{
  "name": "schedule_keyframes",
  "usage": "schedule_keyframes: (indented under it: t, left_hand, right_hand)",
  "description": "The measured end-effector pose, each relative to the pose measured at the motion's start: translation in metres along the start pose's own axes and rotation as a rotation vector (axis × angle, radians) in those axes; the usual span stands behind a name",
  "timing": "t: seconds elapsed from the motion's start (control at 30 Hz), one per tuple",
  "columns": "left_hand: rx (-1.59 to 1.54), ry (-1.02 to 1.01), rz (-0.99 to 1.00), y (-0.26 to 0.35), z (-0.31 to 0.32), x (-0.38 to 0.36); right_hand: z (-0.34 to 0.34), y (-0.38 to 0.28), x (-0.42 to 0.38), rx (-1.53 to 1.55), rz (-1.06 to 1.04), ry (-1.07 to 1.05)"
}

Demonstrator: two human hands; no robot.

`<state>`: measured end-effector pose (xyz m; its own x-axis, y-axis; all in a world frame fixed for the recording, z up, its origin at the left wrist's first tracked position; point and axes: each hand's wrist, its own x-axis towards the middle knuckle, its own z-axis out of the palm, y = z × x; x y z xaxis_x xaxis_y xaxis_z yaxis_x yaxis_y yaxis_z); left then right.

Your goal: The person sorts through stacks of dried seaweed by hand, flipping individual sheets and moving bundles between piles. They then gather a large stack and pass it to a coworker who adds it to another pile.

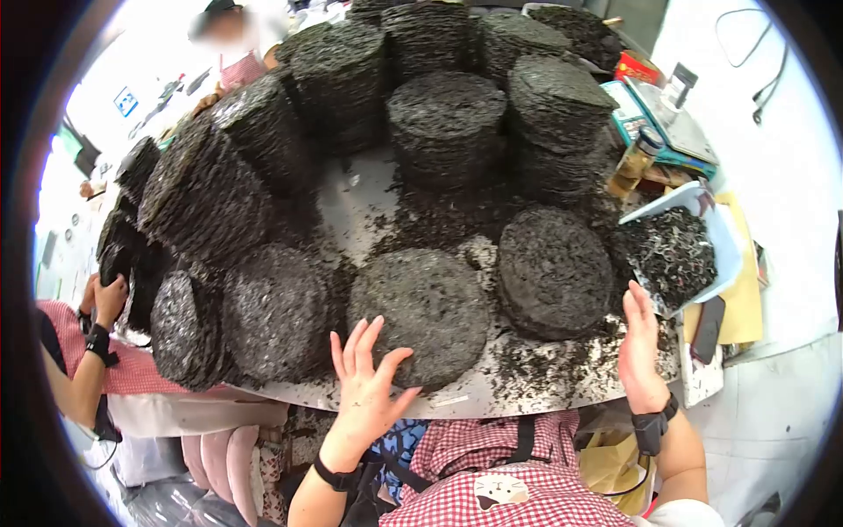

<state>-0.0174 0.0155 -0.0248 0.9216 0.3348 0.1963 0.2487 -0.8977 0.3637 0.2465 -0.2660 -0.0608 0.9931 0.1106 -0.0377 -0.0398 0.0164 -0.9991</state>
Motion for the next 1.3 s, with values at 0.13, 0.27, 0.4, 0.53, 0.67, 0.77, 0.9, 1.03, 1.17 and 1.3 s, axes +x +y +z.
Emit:
schedule_keyframes:
  t: [0.13,0.27,0.4,0.53,0.67,0.77,0.9,1.03,1.17,1.3]
  left_hand:
    - [0.004,-0.077,0.049,0.001,-0.012,0.017]
    - [-0.052,-0.118,0.085,0.000,-0.023,0.028]
    - [0.056,0.045,0.172,0.005,-0.028,0.025]
    - [0.054,0.347,0.208,0.002,-0.017,0.009]
    - [-0.155,0.436,0.123,-0.008,0.007,-0.004]
    - [-0.454,0.206,0.010,-0.006,0.009,-0.002]
    - [-1.168,0.181,-0.125,0.019,0.021,0.008]
    - [-1.450,0.186,-0.322,0.032,0.018,0.014]
    - [-1.466,0.170,-0.218,0.027,0.017,0.012]
    - [-1.454,0.155,-0.188,0.022,0.022,0.006]
  right_hand:
    - [0.020,-0.022,-0.023,-0.488,-0.462,-0.283]
    - [0.070,-0.035,-0.053,-0.588,-0.776,-0.860]
    - [0.119,-0.034,-0.076,-0.690,-1.052,-0.892]
    - [0.139,-0.032,-0.060,-0.506,-1.018,-0.738]
    - [0.123,-0.043,-0.041,-0.085,-0.400,-0.581]
    - [0.113,-0.047,-0.048,-0.063,-0.344,-0.535]
    - [0.131,-0.055,-0.063,-0.317,-0.793,-0.820]
    - [0.141,-0.050,-0.083,-0.336,-0.812,-0.918]
    - [0.141,-0.049,-0.085,-0.420,-0.899,-0.833]
    - [0.139,-0.054,-0.088,-0.415,-0.950,-0.810]
